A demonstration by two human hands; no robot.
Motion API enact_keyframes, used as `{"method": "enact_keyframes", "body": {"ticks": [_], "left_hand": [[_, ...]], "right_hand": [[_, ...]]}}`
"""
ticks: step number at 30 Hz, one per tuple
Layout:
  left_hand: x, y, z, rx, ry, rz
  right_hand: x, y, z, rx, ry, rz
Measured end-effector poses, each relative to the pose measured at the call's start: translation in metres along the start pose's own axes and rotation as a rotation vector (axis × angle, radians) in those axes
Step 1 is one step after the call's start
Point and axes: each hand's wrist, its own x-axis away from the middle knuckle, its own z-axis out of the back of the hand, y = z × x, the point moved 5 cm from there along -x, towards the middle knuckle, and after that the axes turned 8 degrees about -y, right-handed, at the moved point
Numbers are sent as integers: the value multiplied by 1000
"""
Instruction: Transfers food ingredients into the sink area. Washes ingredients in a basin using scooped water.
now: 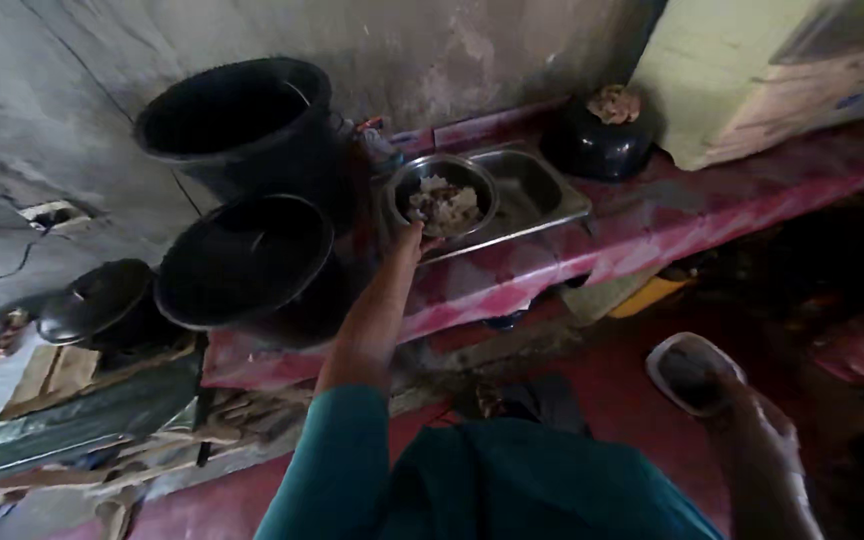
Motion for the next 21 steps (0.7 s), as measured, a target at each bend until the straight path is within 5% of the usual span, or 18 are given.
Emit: {"method": "enact_keyframes", "body": {"ticks": [5, 11, 14, 18, 21], "left_hand": [[-90, -11, -8, -2, 115, 145], [-104, -26, -3, -295, 115, 163], [-51, 19, -9, -772, 148, -1], [92, 117, 5, -1188, 245, -275], [152, 164, 81, -1419, 572, -129]], "right_hand": [[-150, -44, -102, 110, -255, 41], [-252, -77, -233, 43, -572, 127], [-265, -84, -280, -83, -689, 144], [-265, -82, -314, -113, -780, 99], [-269, -74, -335, -22, -791, 12]]}}
